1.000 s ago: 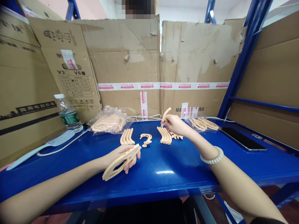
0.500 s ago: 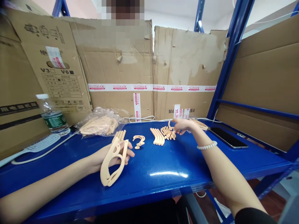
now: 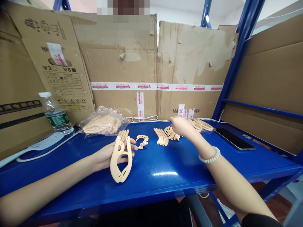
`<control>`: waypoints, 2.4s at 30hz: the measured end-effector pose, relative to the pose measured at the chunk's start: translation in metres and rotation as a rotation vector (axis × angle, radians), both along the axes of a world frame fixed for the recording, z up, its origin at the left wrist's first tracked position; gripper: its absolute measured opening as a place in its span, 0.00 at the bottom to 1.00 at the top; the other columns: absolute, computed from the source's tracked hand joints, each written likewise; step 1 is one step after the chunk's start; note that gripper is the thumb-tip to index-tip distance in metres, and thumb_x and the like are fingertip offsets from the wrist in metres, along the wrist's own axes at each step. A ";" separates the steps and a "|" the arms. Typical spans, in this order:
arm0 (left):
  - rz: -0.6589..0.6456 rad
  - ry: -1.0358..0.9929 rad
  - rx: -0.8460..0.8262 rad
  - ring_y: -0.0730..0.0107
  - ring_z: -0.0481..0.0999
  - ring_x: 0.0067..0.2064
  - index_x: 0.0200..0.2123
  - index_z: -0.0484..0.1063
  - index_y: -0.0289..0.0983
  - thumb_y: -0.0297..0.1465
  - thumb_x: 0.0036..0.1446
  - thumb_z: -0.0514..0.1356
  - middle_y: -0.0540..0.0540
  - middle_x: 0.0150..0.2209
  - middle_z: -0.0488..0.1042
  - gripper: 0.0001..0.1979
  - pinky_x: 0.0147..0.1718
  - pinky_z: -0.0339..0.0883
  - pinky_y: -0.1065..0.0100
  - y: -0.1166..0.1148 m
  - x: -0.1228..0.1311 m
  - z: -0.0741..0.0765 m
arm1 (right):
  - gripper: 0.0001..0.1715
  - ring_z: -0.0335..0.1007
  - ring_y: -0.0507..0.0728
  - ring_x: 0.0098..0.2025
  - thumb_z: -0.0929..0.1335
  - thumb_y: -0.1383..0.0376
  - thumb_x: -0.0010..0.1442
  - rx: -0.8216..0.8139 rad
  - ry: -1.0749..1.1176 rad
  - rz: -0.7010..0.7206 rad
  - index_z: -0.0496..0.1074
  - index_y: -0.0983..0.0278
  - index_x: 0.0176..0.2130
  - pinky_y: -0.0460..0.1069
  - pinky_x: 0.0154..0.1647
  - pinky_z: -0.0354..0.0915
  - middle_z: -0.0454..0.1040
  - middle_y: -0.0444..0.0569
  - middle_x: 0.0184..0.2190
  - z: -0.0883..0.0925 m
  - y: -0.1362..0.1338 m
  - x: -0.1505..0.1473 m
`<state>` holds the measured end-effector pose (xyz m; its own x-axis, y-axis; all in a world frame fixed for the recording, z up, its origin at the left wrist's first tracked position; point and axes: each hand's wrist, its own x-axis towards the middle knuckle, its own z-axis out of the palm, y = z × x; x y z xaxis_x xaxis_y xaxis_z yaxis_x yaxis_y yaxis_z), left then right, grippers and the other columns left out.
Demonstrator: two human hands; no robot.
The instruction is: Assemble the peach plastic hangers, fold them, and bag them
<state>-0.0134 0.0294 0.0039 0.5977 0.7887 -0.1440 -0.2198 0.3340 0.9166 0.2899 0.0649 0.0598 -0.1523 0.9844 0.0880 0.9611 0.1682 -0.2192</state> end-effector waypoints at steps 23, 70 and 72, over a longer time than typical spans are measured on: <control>0.264 0.231 0.298 0.63 0.77 0.32 0.35 0.72 0.31 0.39 0.58 0.63 0.42 0.31 0.77 0.15 0.34 0.73 0.63 -0.012 0.000 0.001 | 0.15 0.65 0.59 0.42 0.57 0.70 0.69 0.835 -0.299 0.907 0.71 0.68 0.39 0.56 0.46 0.56 0.73 0.55 0.38 -0.059 -0.063 -0.100; 0.462 0.044 -0.022 0.66 0.80 0.30 0.35 0.72 0.30 0.30 0.66 0.52 0.41 0.26 0.78 0.12 0.32 0.75 0.70 0.013 -0.011 0.010 | 0.10 0.73 0.59 0.45 0.67 0.70 0.60 0.065 -0.022 0.745 0.77 0.68 0.41 0.52 0.48 0.65 0.78 0.54 0.40 -0.039 0.006 -0.035; 0.445 0.032 -0.045 0.67 0.80 0.29 0.36 0.72 0.29 0.29 0.66 0.52 0.42 0.26 0.77 0.12 0.32 0.76 0.70 0.012 -0.011 0.013 | 0.11 0.72 0.59 0.45 0.66 0.69 0.62 0.077 -0.034 0.751 0.77 0.68 0.42 0.53 0.48 0.65 0.78 0.55 0.40 -0.039 0.005 -0.035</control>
